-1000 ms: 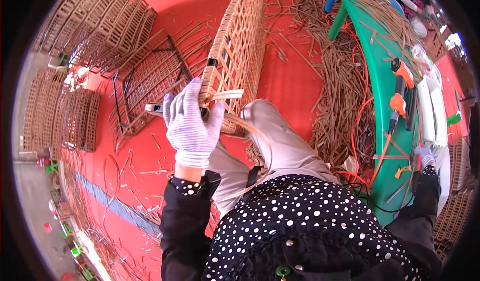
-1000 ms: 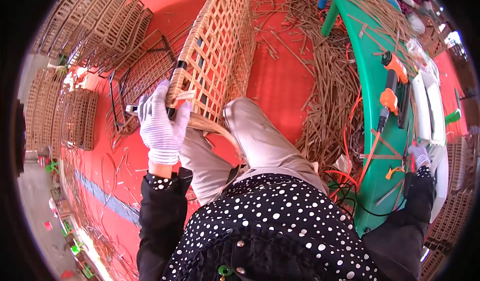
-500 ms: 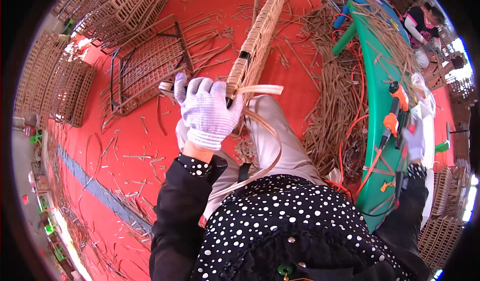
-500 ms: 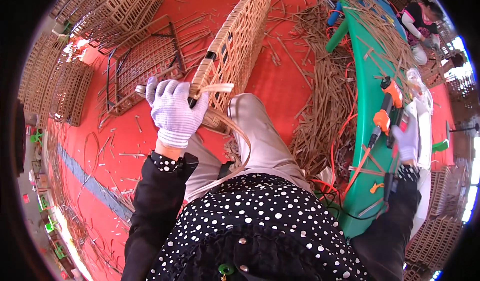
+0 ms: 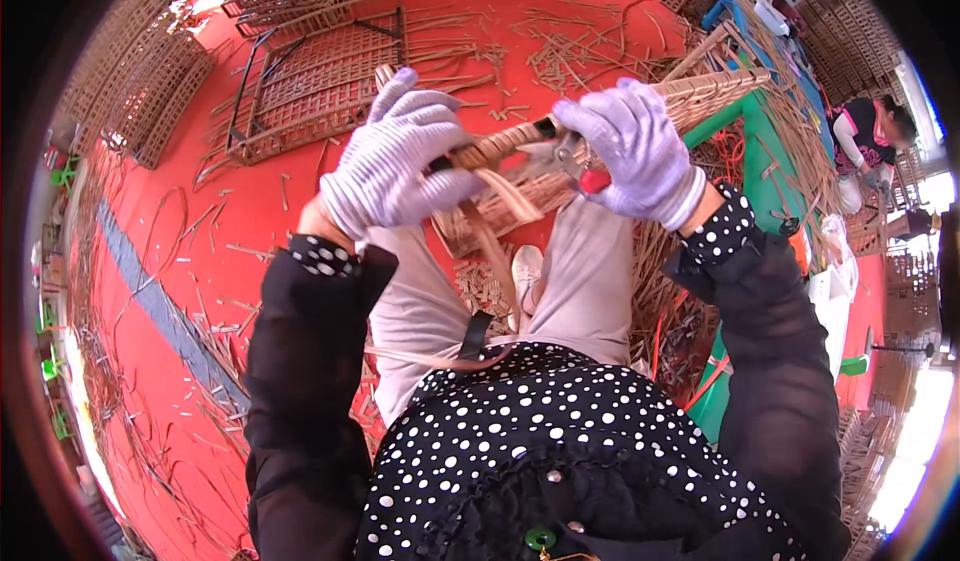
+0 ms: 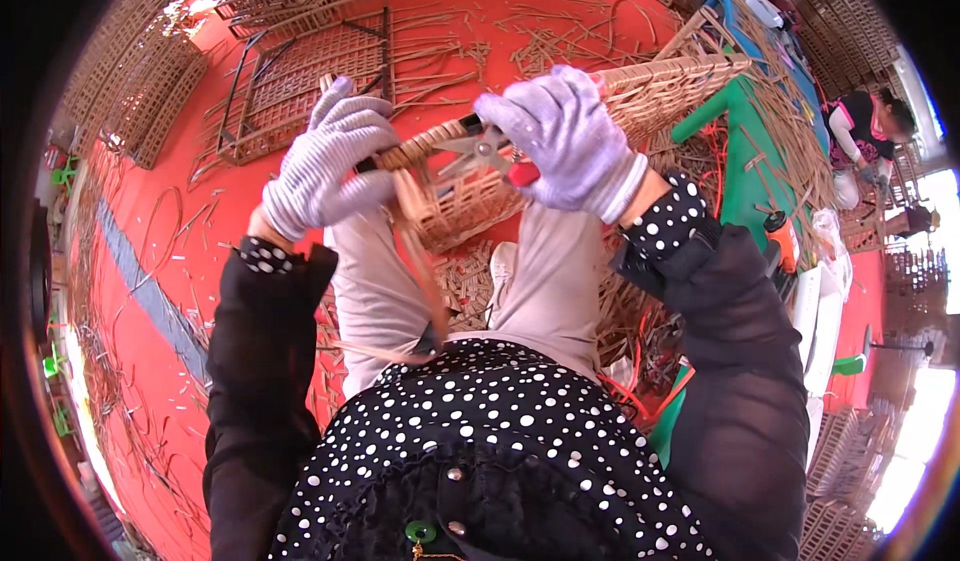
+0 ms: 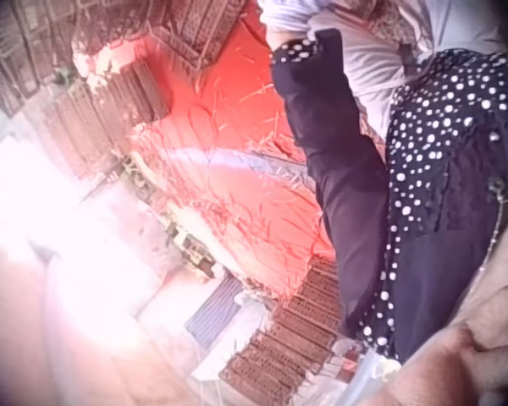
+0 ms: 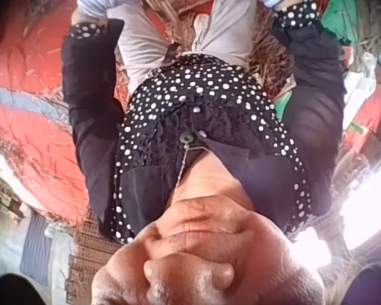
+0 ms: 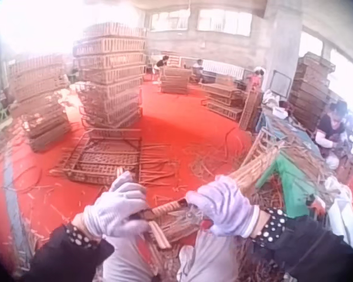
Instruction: Weaving rattan material around a furniture frame and securing it with a pneumatic nailer.
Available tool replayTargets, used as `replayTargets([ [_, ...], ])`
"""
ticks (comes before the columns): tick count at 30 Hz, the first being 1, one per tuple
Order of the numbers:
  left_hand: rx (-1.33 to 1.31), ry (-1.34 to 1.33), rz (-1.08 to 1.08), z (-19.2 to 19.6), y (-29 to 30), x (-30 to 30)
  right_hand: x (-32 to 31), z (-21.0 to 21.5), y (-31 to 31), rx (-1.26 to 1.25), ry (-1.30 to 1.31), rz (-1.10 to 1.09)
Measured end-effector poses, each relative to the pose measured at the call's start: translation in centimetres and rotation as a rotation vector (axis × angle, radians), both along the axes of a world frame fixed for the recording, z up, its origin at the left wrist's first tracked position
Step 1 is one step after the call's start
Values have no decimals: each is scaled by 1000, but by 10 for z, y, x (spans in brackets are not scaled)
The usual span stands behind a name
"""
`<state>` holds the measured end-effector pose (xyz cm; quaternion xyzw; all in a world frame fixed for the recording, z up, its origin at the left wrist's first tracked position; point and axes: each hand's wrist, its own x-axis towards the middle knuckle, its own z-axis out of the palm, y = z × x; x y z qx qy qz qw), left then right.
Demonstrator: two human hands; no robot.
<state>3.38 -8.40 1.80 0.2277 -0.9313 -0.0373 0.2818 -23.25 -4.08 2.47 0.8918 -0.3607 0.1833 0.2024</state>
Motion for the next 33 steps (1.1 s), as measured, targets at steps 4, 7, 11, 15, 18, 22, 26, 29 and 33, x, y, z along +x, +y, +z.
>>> replayTargets([
  [4, -54, 30, 41, -29, -38, 17, 0, -3, -26, -41, 25, 10],
  [7, -189, 49, 38, -36, -44, 11, 5, -4, -38, -44, 74, -7],
  [11, -247, -69, 70, -31, -53, 14, 18, -4, -49, -68, 103, 50],
  [15, -373, -44, 52, -37, -78, 20, 29, -5, -63, -148, 125, 62],
  [18, -224, -36, 81, -36, -89, 22, 42, -11, -81, -208, 129, 99],
  [22, -89, -44, 73, -31, -98, 22, 45, -8, -93, -283, 156, 114],
  [26, -142, 5, 112, -36, -102, 22, 46, 0, -97, -237, 173, 130],
  [29, 263, 223, 120, -37, -100, 19, 45, 12, -91, -219, 210, 125],
  [33, -224, 154, 67, -26, -83, 25, 1, 22, -80, 7, -87, -91],
])
